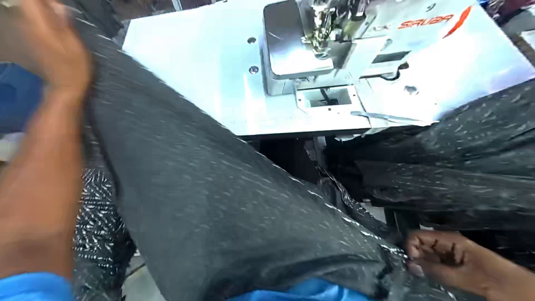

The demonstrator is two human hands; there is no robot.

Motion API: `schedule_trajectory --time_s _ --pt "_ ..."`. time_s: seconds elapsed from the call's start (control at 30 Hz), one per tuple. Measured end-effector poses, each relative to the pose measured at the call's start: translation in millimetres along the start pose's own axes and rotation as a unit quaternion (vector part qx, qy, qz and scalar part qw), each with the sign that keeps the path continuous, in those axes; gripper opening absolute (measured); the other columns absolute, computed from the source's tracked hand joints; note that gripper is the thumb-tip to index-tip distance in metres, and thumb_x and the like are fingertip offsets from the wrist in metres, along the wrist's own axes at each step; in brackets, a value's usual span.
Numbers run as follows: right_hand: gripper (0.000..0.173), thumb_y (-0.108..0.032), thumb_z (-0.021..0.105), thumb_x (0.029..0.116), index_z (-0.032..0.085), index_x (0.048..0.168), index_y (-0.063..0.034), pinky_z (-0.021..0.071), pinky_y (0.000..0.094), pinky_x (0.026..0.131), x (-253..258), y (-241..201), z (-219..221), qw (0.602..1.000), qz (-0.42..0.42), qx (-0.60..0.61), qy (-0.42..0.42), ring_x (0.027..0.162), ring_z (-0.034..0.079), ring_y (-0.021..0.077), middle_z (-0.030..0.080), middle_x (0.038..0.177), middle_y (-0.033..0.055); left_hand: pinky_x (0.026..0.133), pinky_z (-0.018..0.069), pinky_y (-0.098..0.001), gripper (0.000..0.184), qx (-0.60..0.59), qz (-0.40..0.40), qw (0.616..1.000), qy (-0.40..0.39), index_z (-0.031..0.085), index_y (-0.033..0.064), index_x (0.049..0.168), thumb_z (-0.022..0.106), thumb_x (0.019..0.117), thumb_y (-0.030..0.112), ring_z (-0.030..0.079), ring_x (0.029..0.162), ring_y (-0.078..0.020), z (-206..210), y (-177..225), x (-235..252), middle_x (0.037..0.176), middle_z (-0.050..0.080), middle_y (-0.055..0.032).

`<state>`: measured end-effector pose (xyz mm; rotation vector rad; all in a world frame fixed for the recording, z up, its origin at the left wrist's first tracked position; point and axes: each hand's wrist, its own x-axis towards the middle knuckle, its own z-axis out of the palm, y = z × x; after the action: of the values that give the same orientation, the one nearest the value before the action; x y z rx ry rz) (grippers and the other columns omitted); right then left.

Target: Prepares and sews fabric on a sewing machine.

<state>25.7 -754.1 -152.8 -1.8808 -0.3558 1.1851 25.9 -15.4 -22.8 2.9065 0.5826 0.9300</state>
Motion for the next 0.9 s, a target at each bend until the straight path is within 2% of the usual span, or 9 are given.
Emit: schedule_trajectory --time_s 0.07,0.17,0.2,0.27,0.37,0.53,0.6,0.67,0.9 --pt "0.011 -0.010 0.072 0.0881 0.064 0.095 -0.0066 0.0511 0.0291 0.064 -12.7 56.6 6.9 0.994 0.082 -0.030 0.067 0.066 0.058 0.0070 0.060 0.074 -0.0034 0.096 0.0512 -0.0544 0.047 -0.114 0.092 0.989 -0.021 0.051 -0.0120 0.128 0.034 0.1113 0.029 0.066 0.106 -0.0404 69.5 49.5 -3.3 0.114 0.063 -0.0321" --pt "0.028 -0.018 0.070 0.0947 0.070 0.114 0.0026 0.0512 0.0721 0.081 -13.7 66.8 23.9 0.940 0.152 -0.277 0.125 0.095 0.068 0.0498 0.070 0.104 0.0293 0.078 0.0578 -0.0440 0.040 -0.246 0.169 0.950 -0.086 0.060 -0.0075 0.116 0.056 0.1056 0.031 0.069 0.081 -0.0246 136.9 111.2 -19.8 0.094 0.070 -0.0201" --pt "0.026 -0.017 0.070 0.0939 0.071 0.113 0.0016 0.0495 0.0773 0.078 -5.4 53.0 33.6 0.915 0.126 -0.347 0.161 0.097 0.066 0.0557 0.068 0.109 0.0319 0.074 0.0576 -0.0370 0.038 -0.285 0.184 0.936 -0.096 0.064 -0.0052 0.110 0.064 0.1018 0.032 0.068 0.076 -0.0177 147.6 123.1 -24.4 0.090 0.070 -0.0154" --pt "0.021 -0.021 0.064 0.0928 0.074 0.102 -0.0046 0.0552 0.0659 0.067 31.7 19.6 43.5 0.867 -0.029 -0.415 0.274 0.086 0.071 0.0440 0.071 0.099 0.0212 0.067 0.0536 -0.0242 0.031 -0.356 0.174 0.911 -0.113 0.064 -0.0007 0.102 0.070 0.0983 0.029 0.062 0.069 -0.0060 151.9 140.1 -27.4 0.084 0.067 -0.0060" --pt "0.027 -0.035 0.057 0.1004 0.074 0.106 -0.0149 0.0603 0.0343 0.069 106.6 -63.3 47.3 0.849 -0.262 -0.294 0.353 0.082 0.070 0.0110 0.072 0.097 -0.0016 0.066 0.0540 -0.0162 0.015 -0.460 0.135 0.869 -0.124 0.063 0.0047 0.101 0.069 0.0986 0.018 0.062 0.070 0.0011 129.5 156.7 -24.5 0.082 0.066 0.0047" --pt "0.022 -0.014 0.063 0.0998 0.071 0.114 0.0013 0.0603 0.0310 0.084 204.4 -227.4 36.2 0.788 -0.494 -0.154 0.333 0.092 0.071 0.0128 0.073 0.104 0.0098 0.069 0.0572 -0.0167 0.006 -0.546 0.138 0.818 -0.116 0.066 0.0092 0.103 0.066 0.1002 0.015 0.066 0.074 0.0011 93.6 176.8 -30.1 0.086 0.069 0.0100" --pt "0.028 -0.018 0.062 0.1020 0.069 0.122 0.0015 0.0609 0.0295 0.086 232.4 -273.8 28.9 0.808 -0.504 -0.140 0.271 0.094 0.072 0.0114 0.073 0.107 0.0097 0.074 0.0573 -0.0179 0.009 -0.543 0.159 0.817 -0.114 0.068 0.0079 0.105 0.064 0.1016 0.015 0.066 0.079 0.0010 85.8 181.2 -34.7 0.091 0.070 0.0096" --pt "0.021 -0.021 0.065 0.1010 0.074 0.111 -0.0041 0.0568 0.0254 0.072 251.6 -300.3 23.6 0.839 -0.494 -0.111 0.199 0.077 0.067 0.0059 0.073 0.092 0.0025 0.078 0.0565 -0.0184 0.009 -0.539 0.168 0.819 -0.098 0.070 0.0085 0.105 0.064 0.1014 0.015 0.066 0.084 0.0016 82.8 184.6 -38.3 0.095 0.071 0.0103" --pt "0.013 -0.007 0.062 0.1020 0.070 0.100 0.0030 0.0564 0.0213 0.059 251.7 -299.7 32.7 0.914 -0.371 0.161 0.018 0.063 0.063 0.0065 0.067 0.077 0.0035 0.083 0.0571 -0.0216 0.012 -0.554 0.126 0.821 -0.052 0.076 0.0050 0.104 0.072 0.0965 0.013 0.068 0.092 -0.0043 82.0 183.9 -54.8 0.100 0.073 0.0026"
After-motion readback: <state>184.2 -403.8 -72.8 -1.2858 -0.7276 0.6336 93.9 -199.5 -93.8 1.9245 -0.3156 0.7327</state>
